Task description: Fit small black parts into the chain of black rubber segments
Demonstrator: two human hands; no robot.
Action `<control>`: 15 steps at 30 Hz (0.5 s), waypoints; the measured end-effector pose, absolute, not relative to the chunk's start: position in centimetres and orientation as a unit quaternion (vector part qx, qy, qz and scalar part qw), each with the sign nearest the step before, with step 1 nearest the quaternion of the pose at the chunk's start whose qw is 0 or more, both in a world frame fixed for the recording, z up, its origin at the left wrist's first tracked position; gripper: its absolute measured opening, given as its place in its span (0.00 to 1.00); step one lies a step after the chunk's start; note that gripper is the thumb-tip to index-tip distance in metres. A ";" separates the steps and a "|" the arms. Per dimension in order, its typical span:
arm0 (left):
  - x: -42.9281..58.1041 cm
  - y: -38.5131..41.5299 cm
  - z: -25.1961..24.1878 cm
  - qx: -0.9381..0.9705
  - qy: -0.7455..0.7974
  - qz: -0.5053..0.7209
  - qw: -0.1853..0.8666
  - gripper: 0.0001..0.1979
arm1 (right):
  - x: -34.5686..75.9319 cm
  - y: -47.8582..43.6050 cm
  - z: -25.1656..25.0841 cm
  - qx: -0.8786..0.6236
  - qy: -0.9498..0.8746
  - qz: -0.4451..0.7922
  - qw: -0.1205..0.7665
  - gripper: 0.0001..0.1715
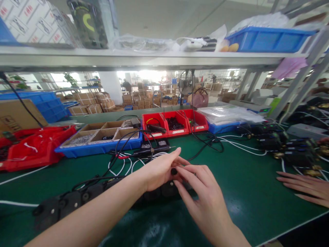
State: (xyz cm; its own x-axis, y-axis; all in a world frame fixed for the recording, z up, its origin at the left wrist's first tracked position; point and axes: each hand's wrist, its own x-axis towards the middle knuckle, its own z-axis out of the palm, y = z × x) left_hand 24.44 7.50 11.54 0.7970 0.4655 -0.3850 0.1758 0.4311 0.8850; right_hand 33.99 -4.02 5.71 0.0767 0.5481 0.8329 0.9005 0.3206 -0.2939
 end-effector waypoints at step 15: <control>25.9 8.0 10.5 0.871 0.262 0.136 0.392 0.15 | 39.9 -5.9 3.1 -0.639 -0.502 0.003 0.583 0.08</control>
